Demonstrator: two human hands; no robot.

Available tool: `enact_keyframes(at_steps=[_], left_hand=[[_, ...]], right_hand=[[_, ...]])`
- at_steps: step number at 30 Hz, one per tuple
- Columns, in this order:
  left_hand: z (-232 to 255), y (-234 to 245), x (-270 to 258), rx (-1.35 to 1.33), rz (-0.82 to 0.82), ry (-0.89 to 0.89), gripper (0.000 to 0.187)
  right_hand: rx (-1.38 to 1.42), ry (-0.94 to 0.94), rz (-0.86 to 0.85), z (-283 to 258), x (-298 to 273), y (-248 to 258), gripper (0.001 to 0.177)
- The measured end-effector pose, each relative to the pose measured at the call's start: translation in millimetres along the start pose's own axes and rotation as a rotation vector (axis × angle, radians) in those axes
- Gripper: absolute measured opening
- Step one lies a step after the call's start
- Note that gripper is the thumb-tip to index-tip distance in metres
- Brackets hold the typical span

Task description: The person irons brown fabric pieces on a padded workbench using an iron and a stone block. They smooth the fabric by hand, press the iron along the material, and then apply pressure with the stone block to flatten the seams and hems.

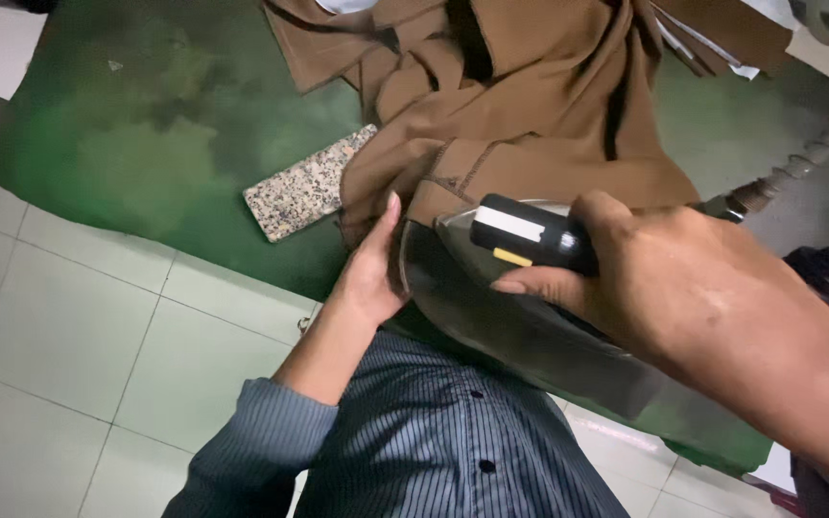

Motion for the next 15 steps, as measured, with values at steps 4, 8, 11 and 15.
enact_keyframes(at_steps=[4,8,11,15], left_hand=[[29.3,27.2,8.7,-0.072,0.460,-0.401,0.038],[47.8,40.4,-12.1,-0.039,0.175,-0.543,0.030],[32.9,40.7,-63.0,0.526,0.601,-0.824,0.043],[-43.5,7.4,-118.8,1.312,0.023,-1.265,0.016]], right_hand=[[0.052,0.081,0.065,-16.7,-0.4,21.3,0.081],[0.133,0.076,-0.017,-35.8,-2.1,53.1,0.084],[0.144,0.179,-0.019,-47.0,6.9,60.5,0.076],[0.140,0.409,0.219,-60.9,18.3,61.6,0.078]])
Point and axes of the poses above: each hand's wrist, its own x-axis towards the middle knuckle, its own y-axis out of the back of the hand, z = x × y, the point moved 3 cm from there along x, towards the middle knuckle, and after that the axes turned 6 degrees about -x, right-handed, at the moved point
